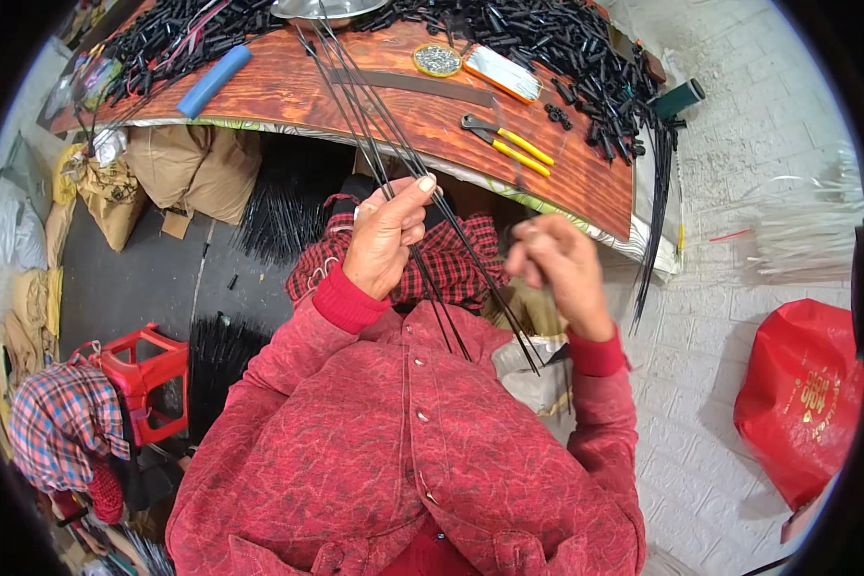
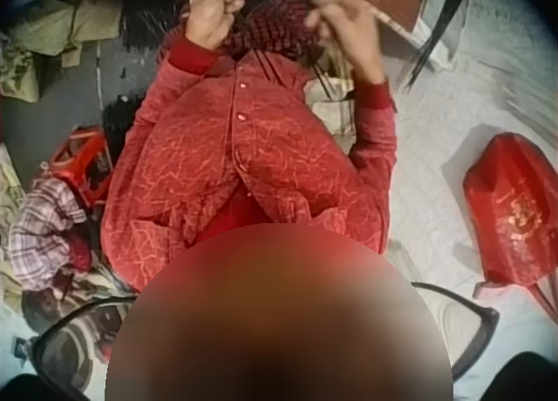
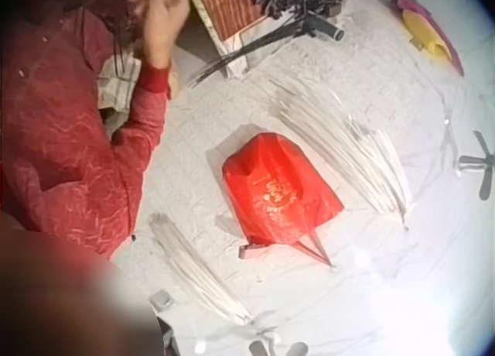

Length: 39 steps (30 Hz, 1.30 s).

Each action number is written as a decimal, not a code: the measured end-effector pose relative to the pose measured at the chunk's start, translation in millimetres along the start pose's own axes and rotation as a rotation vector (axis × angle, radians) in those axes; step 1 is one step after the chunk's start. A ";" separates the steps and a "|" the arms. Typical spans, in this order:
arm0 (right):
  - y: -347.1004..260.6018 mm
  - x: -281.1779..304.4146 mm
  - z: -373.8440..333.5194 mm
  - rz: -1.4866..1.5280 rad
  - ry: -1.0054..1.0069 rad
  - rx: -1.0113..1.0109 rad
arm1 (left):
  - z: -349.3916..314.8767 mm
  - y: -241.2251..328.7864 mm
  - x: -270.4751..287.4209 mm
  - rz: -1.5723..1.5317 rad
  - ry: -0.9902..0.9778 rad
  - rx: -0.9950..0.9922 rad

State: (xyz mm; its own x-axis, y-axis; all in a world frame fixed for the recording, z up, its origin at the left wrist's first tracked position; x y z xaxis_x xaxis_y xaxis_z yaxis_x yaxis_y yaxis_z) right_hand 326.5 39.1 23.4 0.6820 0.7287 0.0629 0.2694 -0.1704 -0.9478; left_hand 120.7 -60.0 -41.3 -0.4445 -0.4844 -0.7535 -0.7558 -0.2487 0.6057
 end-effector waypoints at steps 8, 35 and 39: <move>29.3 -45.3 36.3 -0.114 0.005 0.087 | 3.1 -2.5 3.7 0.040 0.028 -0.021; 56.0 -66.2 74.9 -0.008 0.008 -0.022 | 32.0 -11.5 31.4 0.590 -0.195 -0.028; 57.6 -70.9 79.7 0.030 0.034 -0.053 | 36.3 -7.0 25.4 0.664 -0.204 -0.040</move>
State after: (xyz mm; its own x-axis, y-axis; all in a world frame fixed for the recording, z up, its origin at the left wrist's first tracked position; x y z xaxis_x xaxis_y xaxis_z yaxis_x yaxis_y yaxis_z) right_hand 239.5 30.5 -60.6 0.7126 0.7000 0.0466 0.2839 -0.2270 -0.9316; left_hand 97.3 -40.0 -73.9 -0.8909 -0.3786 -0.2511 -0.2765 0.0131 0.9609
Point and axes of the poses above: each hand's wrist, its own z-axis towards the middle knuckle, its own x-axis out of the back of the hand, y = z × x, the point moved 1 cm from there along z, towards the middle knuckle, and after that the axes turned 6 degrees about -x, right-handed, at the moved point
